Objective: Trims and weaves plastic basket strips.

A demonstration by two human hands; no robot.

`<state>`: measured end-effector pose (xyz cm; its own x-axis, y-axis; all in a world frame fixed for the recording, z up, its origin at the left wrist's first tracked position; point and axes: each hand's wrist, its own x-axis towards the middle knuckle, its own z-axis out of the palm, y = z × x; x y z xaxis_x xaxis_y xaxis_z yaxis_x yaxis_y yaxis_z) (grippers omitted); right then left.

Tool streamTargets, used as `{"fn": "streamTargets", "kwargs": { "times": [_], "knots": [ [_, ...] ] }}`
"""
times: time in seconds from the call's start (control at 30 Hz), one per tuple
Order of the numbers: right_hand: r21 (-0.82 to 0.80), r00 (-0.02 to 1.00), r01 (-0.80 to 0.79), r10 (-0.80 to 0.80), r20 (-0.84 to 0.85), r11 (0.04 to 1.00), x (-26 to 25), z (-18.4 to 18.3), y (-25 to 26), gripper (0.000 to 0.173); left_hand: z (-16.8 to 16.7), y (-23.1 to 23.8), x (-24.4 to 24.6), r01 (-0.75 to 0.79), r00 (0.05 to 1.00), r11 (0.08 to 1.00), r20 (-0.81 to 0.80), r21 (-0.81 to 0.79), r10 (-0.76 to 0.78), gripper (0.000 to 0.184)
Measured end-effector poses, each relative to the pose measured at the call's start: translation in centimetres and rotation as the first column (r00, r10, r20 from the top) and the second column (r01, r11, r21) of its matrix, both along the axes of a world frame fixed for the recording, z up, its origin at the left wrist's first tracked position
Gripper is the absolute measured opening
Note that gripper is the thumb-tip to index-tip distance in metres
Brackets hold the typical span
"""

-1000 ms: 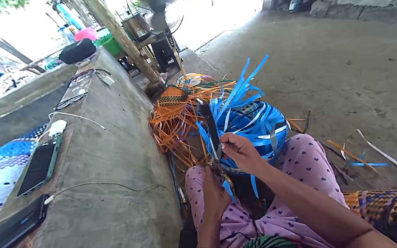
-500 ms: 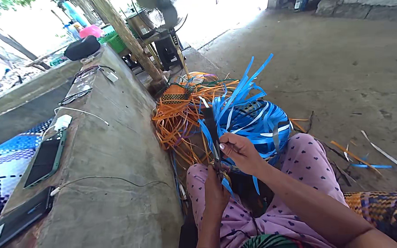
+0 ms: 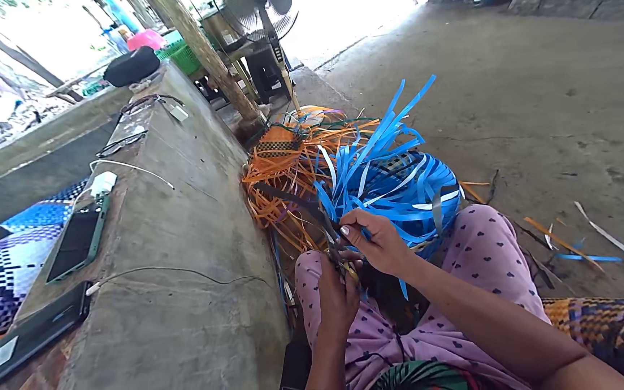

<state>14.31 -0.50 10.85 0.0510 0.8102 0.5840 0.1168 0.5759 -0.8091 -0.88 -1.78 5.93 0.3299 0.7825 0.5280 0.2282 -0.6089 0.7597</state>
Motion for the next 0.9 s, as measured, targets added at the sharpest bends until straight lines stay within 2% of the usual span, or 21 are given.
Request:
{"fn": "streamTargets", "kwargs": {
  "times": [0.27,0.5,0.67,0.9],
  "knots": [
    [-0.023,0.992,0.123,-0.122,0.042,0.992,1.9,-1.5,0.0,0.023,-0.9,-0.2,0.2,-0.031,0.996,0.995,-0.089,-0.092,0.023,0.036],
    [-0.08,0.986,0.164,-0.162,0.029,0.983,3.7,-2.6,-0.8,0.019,-3.2,1.0,-0.1,-0.058,0.989,0.981,-0.146,-0.183,0.032,0.039],
    [-0.084,0.985,0.168,-0.163,0.058,0.982,3.8,-2.9,-1.0,0.02,-2.5,0.9,0.5,-0.006,0.992,0.983,-0.126,-0.181,-0.017,0.04],
    [-0.084,0.982,0.172,-0.165,0.089,0.981,3.9,-3.2,-1.0,0.023,-2.9,1.0,0.2,-0.031,0.989,0.985,-0.147,-0.169,0.005,0.042]
  ]
}}
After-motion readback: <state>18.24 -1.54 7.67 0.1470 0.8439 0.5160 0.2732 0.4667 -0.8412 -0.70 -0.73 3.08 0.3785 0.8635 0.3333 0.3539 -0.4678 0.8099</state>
